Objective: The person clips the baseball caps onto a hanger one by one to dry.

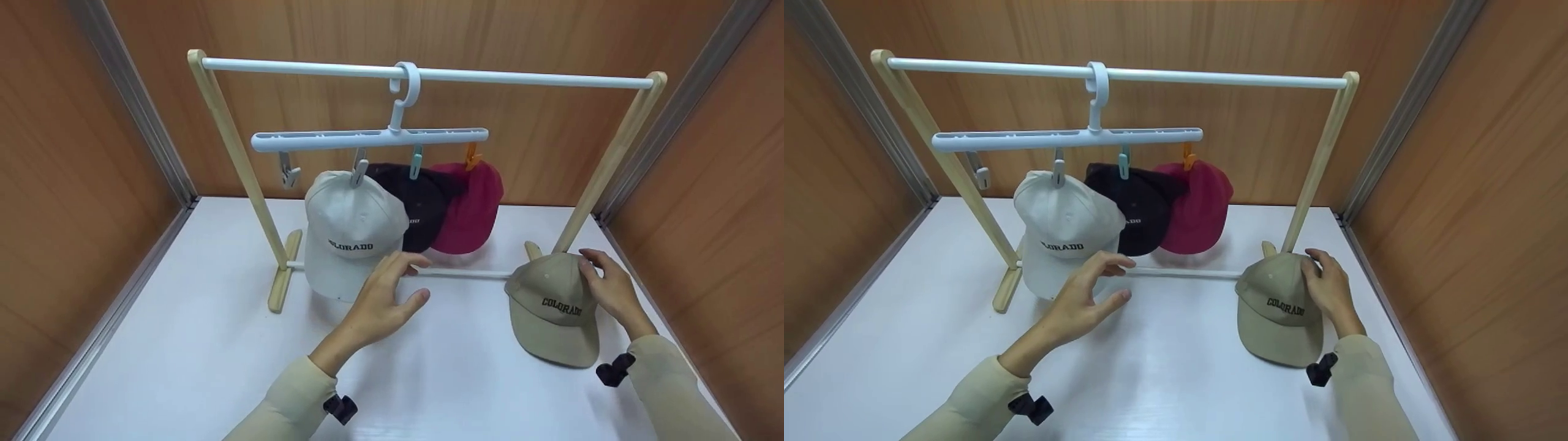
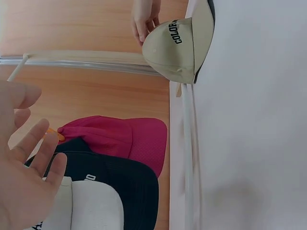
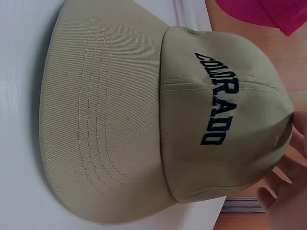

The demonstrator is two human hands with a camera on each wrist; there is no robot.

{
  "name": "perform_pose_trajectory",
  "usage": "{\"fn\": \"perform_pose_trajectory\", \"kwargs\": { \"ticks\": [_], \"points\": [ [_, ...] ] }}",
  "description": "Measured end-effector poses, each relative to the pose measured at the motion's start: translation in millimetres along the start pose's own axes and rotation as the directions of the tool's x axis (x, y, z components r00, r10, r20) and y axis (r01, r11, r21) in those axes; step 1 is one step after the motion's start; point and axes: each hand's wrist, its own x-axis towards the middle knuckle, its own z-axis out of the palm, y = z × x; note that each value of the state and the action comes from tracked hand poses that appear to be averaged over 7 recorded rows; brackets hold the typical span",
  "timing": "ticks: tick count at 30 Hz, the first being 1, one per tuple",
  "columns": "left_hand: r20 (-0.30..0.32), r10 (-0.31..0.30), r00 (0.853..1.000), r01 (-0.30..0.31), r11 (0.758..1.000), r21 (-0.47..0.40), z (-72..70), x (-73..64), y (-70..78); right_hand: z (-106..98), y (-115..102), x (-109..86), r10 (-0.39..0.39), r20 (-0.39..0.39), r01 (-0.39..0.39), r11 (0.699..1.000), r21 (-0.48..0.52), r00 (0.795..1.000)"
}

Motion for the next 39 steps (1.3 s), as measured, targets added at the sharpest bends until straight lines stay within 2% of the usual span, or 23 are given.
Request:
{"fn": "perform_pose_trajectory", "kwargs": {
  "ticks": [8, 16, 23, 30, 39],
  "points": [
    [0.017, -0.015, 1.0, 0.015, 1.0, 0.0, 11.2, 4.7, -6.3, 1.0, 5.6, -1.5, 0.016, 0.052, -0.019, 0.998, 0.052, 0.999],
    [0.02, 0.012, 1.0, -0.011, 1.0, -0.016, 20.7, 12.8, -13.0, -2.3, 5.5, -4.2, -0.003, 0.008, 0.002, 0.999, 0.043, 1.0],
    [0.034, -0.008, 0.999, 0.008, 1.0, -0.003, 24.1, 16.1, -16.2, -3.7, 2.2, -6.4, -0.009, -0.008, 0.009, 0.999, 0.036, 1.0],
    [0.035, -0.023, 0.999, 0.023, 1.0, 0.014, 22.8, 15.9, -19.5, -1.8, -9.5, -9.1, -0.064, -0.043, 0.067, 0.995, 0.078, 0.997],
    [0.027, -0.023, 0.999, 0.022, 0.999, 0.028, 20.6, 16.7, -23.0, 4.4, -37.9, -7.9, -0.175, -0.05, 0.18, 0.975, 0.129, 0.983]
  ]
}}
